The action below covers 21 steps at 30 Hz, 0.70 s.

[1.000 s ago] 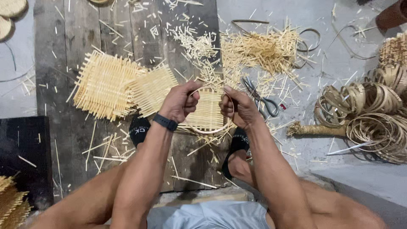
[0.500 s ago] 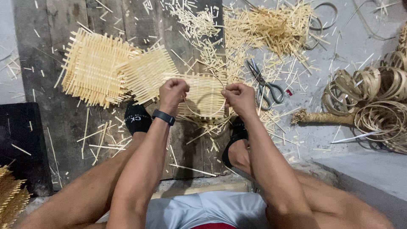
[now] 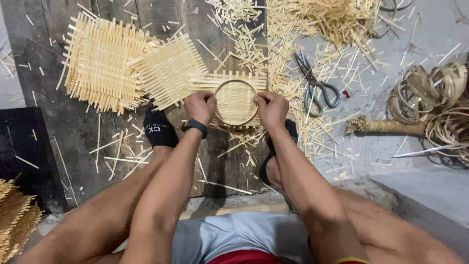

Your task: The person places a circular bamboo frame onto a woven bamboo mat, then uses shears to trim the protruding bamboo strips flush with the frame. The person repeats this process for multiple mats, stacking the finished pieces to the side.

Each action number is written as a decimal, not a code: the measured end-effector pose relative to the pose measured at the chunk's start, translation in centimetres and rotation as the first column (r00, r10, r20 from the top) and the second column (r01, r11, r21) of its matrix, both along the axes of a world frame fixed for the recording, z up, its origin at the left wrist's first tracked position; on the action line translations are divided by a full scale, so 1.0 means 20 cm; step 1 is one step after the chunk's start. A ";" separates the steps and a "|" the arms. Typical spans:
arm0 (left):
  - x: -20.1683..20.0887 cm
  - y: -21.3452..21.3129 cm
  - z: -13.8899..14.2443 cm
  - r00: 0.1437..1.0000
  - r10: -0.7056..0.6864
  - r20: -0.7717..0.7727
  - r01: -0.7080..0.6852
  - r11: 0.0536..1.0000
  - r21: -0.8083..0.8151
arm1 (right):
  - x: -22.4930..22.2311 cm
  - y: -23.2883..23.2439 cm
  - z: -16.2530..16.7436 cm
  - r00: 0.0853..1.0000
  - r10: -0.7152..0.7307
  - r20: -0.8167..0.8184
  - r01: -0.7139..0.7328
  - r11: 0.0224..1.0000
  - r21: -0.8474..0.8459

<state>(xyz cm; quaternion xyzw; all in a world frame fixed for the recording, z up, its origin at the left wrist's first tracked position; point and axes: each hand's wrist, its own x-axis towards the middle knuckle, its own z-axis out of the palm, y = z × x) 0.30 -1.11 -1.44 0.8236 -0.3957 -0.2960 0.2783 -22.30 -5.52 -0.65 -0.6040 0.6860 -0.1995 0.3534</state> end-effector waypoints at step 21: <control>0.00 -0.05 0.01 0.973 0.146 -0.181 -0.135 0.988 0.072 | 0.00 -0.08 0.05 0.999 0.047 0.008 -0.047 0.999 -0.017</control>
